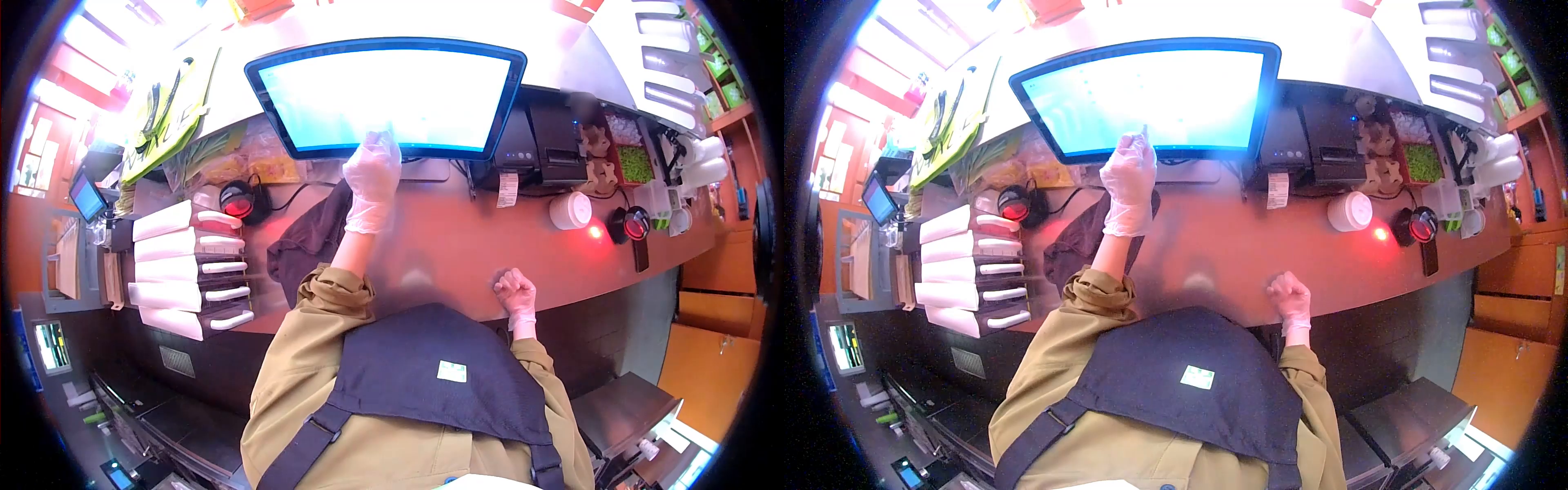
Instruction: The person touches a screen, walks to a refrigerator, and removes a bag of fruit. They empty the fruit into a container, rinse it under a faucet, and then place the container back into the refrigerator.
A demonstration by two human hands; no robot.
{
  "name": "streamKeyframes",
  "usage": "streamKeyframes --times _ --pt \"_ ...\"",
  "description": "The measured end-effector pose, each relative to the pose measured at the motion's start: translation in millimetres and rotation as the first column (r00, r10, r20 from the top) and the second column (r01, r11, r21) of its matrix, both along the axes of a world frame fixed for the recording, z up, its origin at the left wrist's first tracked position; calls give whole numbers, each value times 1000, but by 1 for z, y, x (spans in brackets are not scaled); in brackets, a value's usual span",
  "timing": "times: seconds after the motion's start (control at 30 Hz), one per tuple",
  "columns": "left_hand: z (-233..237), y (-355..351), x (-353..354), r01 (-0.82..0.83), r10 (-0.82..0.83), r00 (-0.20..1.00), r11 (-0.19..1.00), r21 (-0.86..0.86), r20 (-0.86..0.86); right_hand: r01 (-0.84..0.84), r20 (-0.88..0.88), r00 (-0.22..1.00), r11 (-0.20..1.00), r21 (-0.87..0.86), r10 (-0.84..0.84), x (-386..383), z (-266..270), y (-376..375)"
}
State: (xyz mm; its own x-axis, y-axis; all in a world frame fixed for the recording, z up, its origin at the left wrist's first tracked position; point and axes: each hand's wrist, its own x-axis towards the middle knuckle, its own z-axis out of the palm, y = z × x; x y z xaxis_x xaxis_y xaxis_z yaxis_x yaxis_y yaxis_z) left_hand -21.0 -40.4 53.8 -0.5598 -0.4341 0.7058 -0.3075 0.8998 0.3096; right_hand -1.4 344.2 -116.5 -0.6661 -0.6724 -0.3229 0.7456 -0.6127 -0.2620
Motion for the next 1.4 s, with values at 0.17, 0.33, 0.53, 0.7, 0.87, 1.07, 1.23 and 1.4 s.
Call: streamKeyframes --times 0.17,0.33,0.53,0.7,0.87,1.07,1.23,1.4 --pt "1 -13 -10 1 0 999 1000 24 -46 -14 -1 1000 999 -33 14 -1 0 0" --pt "-1 -7 -11 28 -34 993 998 -49 -117 14 18 1000 1000 -8 -14 0 2 -1" --pt "8 17 -6 96 -97 994 995 -12 -52 4 23 1000 1000 -30 -3 0 2 0" --pt "11 37 -11 177 -178 983 984 -27 -37 10 13 1000 1000 10 -10 0 3 0" --pt "16 56 -28 238 -243 969 967 -93 -43 10 7 1000 1000 25 -10 0 7 -3" --pt "38 73 -62 293 -314 941 942 -160 -123 -12 9 1000 1000 -11 13 0 9 -3" --pt "50 82 -78 279 -300 948 943 -182 -102 -4 58 998 999 -47 6 0 13 -4" --pt "48 84 -90 262 -285 953 946 -191 -106 -14 8 1000 998 60 14 -1 18 -5"
